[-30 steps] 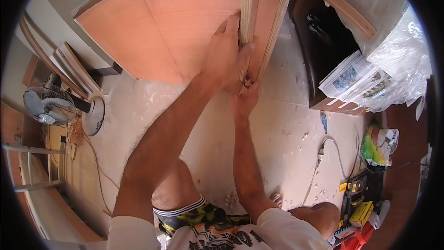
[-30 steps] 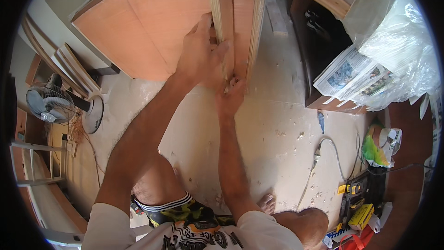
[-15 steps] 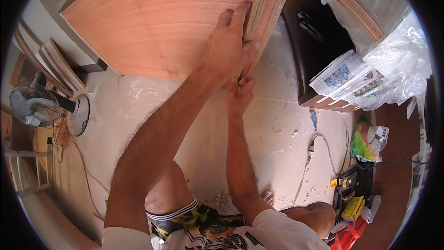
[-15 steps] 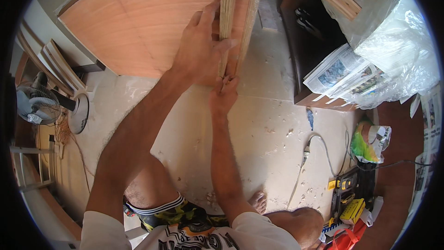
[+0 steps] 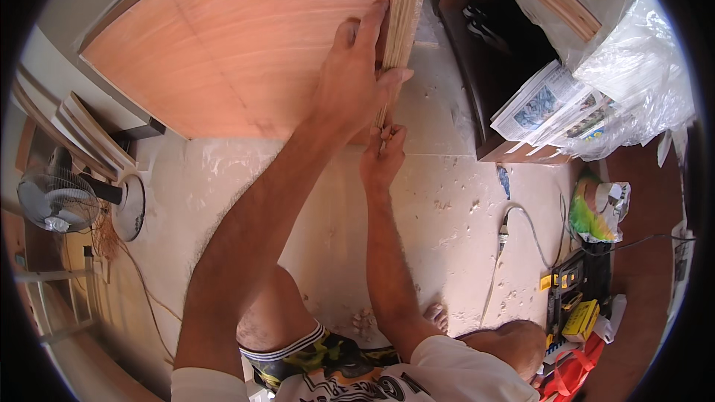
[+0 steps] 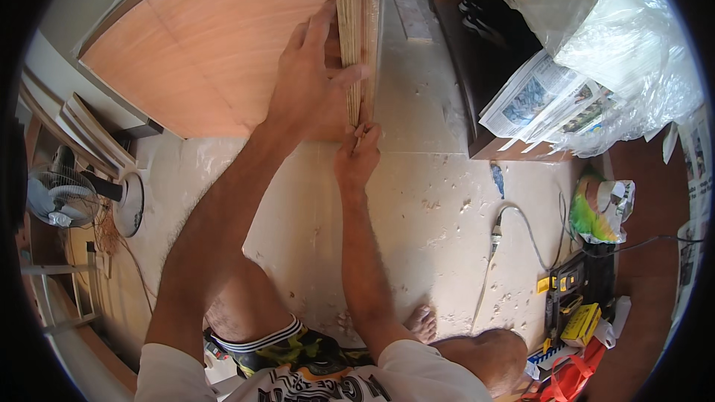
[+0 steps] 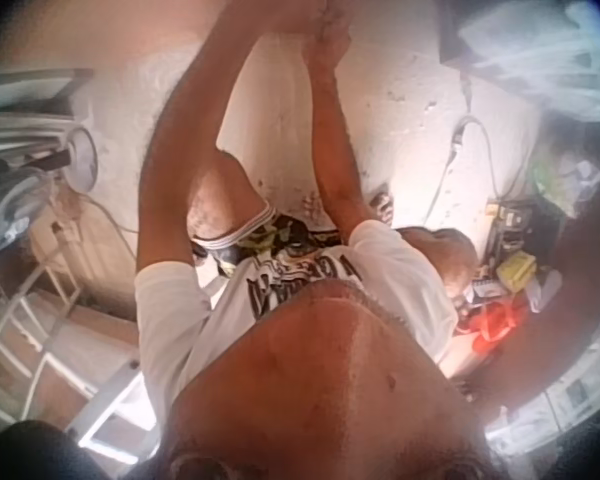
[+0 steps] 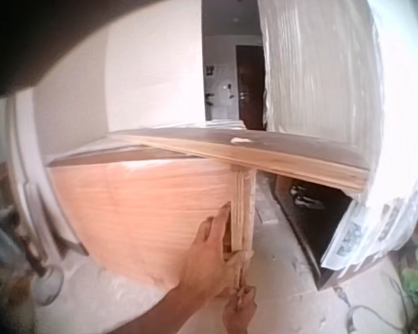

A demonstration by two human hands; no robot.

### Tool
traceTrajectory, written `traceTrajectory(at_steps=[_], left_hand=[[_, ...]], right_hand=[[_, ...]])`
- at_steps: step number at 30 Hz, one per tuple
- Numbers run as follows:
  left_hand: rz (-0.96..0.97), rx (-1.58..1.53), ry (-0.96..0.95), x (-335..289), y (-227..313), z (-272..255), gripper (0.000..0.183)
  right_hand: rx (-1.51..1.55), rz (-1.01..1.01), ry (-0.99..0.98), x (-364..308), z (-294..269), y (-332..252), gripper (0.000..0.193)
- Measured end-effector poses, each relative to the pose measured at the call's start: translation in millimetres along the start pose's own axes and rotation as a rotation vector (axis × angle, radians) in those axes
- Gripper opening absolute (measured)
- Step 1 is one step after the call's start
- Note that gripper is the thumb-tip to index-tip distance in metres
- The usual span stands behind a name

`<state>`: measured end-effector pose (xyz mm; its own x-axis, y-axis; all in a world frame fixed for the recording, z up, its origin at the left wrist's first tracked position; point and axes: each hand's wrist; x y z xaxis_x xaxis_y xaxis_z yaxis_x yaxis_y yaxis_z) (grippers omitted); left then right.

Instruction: The person sits on the floor and installs thin wooden planks into a curved wooden structure. They repeatedly pick up planks, align them with the structure, and press them into place. The person also uses a pencil to mark the planks during the process.

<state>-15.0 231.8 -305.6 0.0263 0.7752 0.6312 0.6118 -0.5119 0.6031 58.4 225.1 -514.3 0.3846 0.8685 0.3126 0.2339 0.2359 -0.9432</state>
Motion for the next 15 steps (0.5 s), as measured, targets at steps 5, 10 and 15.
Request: traceTrajectory(at_steps=[5,10,15], left_hand=[[0.019,0.011,0.01,0.8,-3.1,3.6,0.092],[0.039,0.001,0.014,1.5,3.3,0.8,0.089],[0.054,-0.02,0.022,3.1,-1.4,2.7,0.091]], right_hand=[[0.065,0.113,0.008,0.0,-1.0,-1.8,0.023],[0.066,0.103,0.005,1.1,-3.1,-4.9,0.022],[0.0,0.015,0.047,1.5,-1.0,-1.6,0.019]])
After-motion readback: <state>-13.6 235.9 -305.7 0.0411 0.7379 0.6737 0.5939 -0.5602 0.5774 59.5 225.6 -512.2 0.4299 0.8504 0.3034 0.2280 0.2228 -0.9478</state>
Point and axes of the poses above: each hand's wrist, its own x-axis towards the middle knuckle, its own z-axis out of the palm, y = z × x, and after that the axes turned 7 degrees about z, right-handed
